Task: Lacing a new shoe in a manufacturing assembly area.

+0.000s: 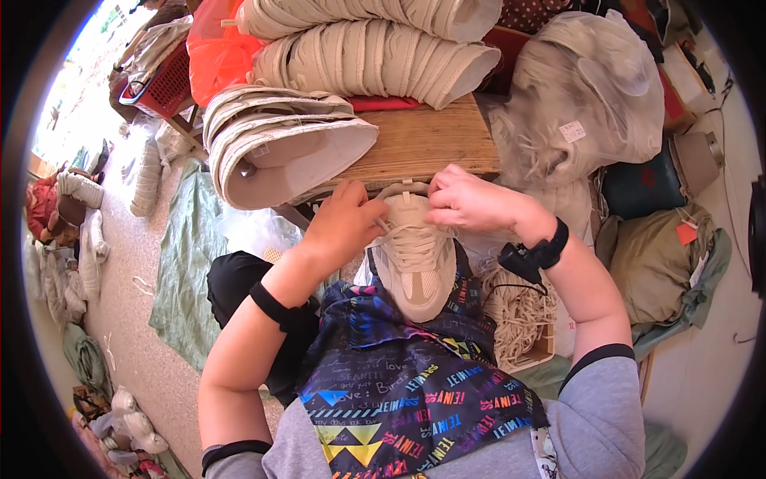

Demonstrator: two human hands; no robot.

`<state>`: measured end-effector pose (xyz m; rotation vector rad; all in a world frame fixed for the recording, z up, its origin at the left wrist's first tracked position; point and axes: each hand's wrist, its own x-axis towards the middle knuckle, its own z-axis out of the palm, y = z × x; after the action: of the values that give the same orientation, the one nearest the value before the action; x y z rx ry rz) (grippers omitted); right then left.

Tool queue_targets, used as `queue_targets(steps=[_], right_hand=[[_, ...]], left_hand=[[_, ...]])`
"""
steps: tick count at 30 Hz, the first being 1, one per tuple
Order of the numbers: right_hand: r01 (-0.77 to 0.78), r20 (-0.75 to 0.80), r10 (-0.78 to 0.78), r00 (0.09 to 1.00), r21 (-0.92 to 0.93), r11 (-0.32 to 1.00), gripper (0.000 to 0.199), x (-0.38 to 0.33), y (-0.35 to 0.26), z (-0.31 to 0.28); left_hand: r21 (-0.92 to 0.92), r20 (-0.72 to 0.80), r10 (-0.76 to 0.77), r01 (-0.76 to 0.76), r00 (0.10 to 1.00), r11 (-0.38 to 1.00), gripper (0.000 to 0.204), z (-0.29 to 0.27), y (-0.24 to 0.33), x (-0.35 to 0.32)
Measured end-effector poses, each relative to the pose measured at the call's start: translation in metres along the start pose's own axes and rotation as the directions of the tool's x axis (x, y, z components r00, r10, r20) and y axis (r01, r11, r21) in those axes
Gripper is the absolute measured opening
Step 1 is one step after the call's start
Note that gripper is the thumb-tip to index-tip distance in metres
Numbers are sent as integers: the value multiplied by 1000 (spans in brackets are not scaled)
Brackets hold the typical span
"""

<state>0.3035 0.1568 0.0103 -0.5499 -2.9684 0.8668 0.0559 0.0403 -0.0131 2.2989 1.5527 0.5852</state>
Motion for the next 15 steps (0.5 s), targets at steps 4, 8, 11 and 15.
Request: queue_targets(steps=[4,8,11,15], right_hand=[[-21,-41,22,999,27,999,22,4,6,22],[-163,-293,209,933,175,971,18,2,0,48],[-212,-376,303,876,264,941,15,2,-13,51],[-54,-488,357,797,531,846,15,10,-56,20]], left_hand=[[-113,50,-32,37,998,993,15,7,-7,1],[-259,-93,-168,139,981,956,10,35,-9,0],[-401,-125,-319,246,939,882,12,41,1,2],[-798,-79,-340,145,937,585,17,13,39,8]])
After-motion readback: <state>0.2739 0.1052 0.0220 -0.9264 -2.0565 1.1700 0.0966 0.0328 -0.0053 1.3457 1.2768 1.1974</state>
